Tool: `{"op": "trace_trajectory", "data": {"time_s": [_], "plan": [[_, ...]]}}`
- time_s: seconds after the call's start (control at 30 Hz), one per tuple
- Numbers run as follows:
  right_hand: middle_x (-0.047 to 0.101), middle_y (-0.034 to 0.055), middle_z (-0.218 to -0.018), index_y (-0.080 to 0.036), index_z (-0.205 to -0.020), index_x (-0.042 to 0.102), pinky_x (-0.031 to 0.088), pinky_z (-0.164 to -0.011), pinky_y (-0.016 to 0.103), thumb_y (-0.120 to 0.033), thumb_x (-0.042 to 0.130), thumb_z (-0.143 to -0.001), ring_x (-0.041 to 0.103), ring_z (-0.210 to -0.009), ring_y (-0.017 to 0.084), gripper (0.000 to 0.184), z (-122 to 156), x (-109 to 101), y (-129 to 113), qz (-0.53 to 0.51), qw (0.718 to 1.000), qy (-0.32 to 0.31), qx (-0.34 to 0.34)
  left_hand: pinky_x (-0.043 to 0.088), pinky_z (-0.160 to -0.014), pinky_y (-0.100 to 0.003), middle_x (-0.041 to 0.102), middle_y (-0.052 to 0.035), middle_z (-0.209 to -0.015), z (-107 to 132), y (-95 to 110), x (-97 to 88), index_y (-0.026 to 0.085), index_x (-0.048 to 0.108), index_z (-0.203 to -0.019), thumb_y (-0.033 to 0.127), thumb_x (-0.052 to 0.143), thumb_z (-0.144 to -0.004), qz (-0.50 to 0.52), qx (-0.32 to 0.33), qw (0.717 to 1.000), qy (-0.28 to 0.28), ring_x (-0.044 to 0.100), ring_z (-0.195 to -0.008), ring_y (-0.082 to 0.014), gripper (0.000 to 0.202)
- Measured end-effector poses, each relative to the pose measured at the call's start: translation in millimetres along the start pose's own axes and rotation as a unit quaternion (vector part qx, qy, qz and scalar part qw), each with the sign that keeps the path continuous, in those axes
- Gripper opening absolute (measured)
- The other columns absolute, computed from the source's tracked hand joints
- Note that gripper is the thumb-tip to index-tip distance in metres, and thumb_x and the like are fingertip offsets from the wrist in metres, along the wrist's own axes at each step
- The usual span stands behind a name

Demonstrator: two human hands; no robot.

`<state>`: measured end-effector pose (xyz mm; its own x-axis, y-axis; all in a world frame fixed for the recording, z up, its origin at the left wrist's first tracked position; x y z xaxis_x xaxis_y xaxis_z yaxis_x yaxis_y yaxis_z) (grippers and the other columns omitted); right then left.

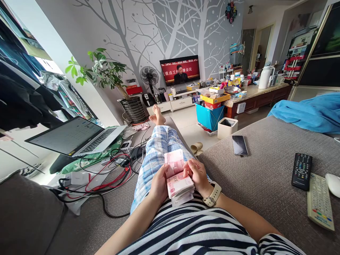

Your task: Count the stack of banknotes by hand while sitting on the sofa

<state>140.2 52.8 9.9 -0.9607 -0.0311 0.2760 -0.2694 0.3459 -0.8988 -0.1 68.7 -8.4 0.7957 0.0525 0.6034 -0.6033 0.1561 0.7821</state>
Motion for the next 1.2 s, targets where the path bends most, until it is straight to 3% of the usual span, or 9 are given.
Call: {"op": "trace_trajectory", "data": {"time_s": [0.2, 0.33, 0.53, 0.9, 1.2], "plan": [[0.052, -0.0019, -0.053, -0.02, -0.065, 0.054, 0.035, -0.054, 0.027, -0.047, 0.062, -0.079, 0.044, -0.051, 0.013, 0.031, 0, 2, -8, 0.006, 1.0, -0.016, -0.017, 0.053, -0.072, -0.038, 0.066, -0.0006, -0.071, -3, 0, -2.9, 0.017, 0.062, -0.078, 0.022, 0.062, -0.074, -0.014, 0.008, 1.0, 0.005, 0.066, -0.075, -0.0228, 0.007], [0.048, -0.0038, -0.056, -0.02, -0.065, 0.052, 0.034, -0.053, 0.026, -0.044, 0.068, -0.074, 0.041, -0.052, 0.011, 0.03, -2, -1, -6, 0.019, 1.0, 0.014, -0.011, 0.052, -0.068, -0.033, 0.062, 0.0005, -0.065, 0, 2, -0.3, 0.017, 0.061, -0.076, 0.022, 0.065, -0.071, -0.013, 0.009, 1.0, -0.002, 0.063, -0.066, -0.0178, 0.009], [0.046, -0.0043, -0.064, -0.02, -0.071, 0.048, 0.034, -0.053, 0.024, -0.039, 0.074, -0.067, 0.041, -0.056, 0.011, 0.032, -6, -5, 3, 0.005, 0.999, 0.048, -0.002, 0.052, -0.068, -0.031, 0.065, -0.0001, -0.07, 4, 4, 5.4, 0.017, 0.063, -0.083, 0.023, 0.071, -0.065, -0.012, -0.007, 1.0, -0.022, 0.061, -0.062, -0.0144, 0.02], [0.046, -0.0033, -0.06, -0.019, -0.065, 0.051, 0.033, -0.055, 0.025, -0.038, 0.064, -0.076, 0.039, -0.057, 0.012, 0.026, -7, -8, 4, 0.076, 0.997, 0.035, -0.004, 0.051, -0.069, -0.031, 0.069, -0.003, -0.076, 6, 5, 6.9, 0.018, 0.065, -0.085, 0.02, 0.07, -0.065, -0.015, -0.01, 1.0, -0.017, 0.063, -0.063, -0.0151, 0.021], [0.044, -0.0038, -0.059, -0.018, -0.064, 0.051, 0.03, -0.053, 0.024, -0.038, 0.064, -0.077, 0.036, -0.056, 0.011, 0.027, -6, -7, 6, 0.054, 0.998, 0.034, 0.009, 0.052, -0.077, -0.033, 0.069, -0.0027, -0.077, -1, 1, 1.6, 0.015, 0.062, -0.084, 0.025, 0.065, -0.071, 0.032, -0.005, 0.999, -0.01, 0.065, -0.07, -0.0177, 0.017]]}}
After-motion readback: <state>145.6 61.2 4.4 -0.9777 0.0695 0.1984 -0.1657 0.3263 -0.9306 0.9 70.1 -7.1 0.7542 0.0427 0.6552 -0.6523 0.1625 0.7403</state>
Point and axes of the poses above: each hand's wrist, its own z-axis away from the middle knuckle, its own x-axis out of the palm, y = z × x, the point moved 7 cm from there along -z, towards the middle knuckle
